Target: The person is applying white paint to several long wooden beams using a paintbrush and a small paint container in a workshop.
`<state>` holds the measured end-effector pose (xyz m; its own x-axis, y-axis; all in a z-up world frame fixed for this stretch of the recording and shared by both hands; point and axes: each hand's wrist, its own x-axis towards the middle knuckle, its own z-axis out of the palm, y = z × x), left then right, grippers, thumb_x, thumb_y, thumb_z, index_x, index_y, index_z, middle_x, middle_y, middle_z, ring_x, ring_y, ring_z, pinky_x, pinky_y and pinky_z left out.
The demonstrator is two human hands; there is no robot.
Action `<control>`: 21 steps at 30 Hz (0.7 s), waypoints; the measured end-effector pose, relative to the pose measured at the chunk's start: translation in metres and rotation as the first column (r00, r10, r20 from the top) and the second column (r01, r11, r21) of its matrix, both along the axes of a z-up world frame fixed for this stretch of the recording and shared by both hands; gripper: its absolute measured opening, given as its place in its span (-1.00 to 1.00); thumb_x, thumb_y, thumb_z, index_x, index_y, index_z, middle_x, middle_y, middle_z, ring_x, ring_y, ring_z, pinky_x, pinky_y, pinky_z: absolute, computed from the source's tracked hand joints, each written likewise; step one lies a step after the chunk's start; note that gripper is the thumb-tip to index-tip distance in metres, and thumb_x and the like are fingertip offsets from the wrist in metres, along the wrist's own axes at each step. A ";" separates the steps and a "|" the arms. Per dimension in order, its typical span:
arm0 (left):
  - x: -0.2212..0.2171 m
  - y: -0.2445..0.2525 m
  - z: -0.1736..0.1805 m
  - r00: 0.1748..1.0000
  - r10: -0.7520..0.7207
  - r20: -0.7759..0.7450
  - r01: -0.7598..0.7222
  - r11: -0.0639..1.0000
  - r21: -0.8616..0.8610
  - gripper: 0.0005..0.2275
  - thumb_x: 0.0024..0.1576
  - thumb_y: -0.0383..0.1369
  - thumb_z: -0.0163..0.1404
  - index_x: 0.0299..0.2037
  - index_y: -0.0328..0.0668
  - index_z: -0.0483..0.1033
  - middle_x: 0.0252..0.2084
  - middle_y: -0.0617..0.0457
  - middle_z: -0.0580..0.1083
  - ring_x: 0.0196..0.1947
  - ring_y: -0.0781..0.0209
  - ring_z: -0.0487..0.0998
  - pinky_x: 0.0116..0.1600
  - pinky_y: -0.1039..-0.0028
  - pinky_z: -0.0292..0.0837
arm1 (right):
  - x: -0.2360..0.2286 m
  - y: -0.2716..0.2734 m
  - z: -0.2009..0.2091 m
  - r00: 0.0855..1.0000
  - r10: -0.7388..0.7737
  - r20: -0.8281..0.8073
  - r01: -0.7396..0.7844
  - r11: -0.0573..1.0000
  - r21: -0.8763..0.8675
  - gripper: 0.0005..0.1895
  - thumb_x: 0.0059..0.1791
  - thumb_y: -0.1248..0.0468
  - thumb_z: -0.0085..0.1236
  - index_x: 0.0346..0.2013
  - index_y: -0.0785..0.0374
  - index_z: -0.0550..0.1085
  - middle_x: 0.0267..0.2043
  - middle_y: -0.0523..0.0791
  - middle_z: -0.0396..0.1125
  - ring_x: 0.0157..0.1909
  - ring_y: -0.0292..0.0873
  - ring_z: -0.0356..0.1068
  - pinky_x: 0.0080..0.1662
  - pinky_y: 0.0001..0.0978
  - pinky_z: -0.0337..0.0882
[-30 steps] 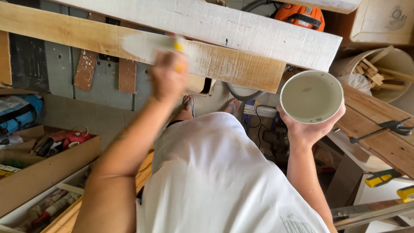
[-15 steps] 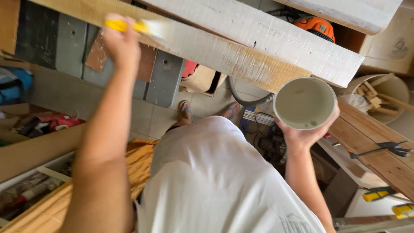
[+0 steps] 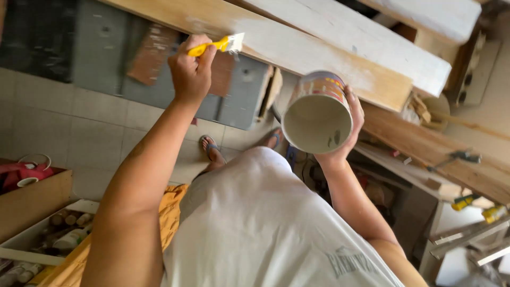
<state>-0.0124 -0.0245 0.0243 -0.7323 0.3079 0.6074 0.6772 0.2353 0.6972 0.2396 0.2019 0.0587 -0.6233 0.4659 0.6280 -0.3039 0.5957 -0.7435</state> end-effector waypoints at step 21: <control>-0.132 -0.097 -0.042 0.621 0.081 0.780 -0.600 0.689 0.406 -0.77 0.14 -0.29 0.26 -0.11 -0.23 0.60 -0.35 -0.23 0.64 -0.38 0.03 0.73 -0.24 0.38 0.71 | -0.114 -0.121 0.059 0.905 0.094 0.416 0.028 0.960 -0.277 -0.13 -0.11 0.26 0.35 0.41 0.44 0.17 0.44 0.02 0.14 0.54 -0.11 0.07 0.53 -0.02 0.14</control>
<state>-0.1447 -0.1219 -0.0176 -0.9460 -0.2841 -0.1563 -0.0723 -0.2848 0.9558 0.1252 0.0812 0.1178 -0.8181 0.5536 0.1557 0.0577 0.3484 -0.9356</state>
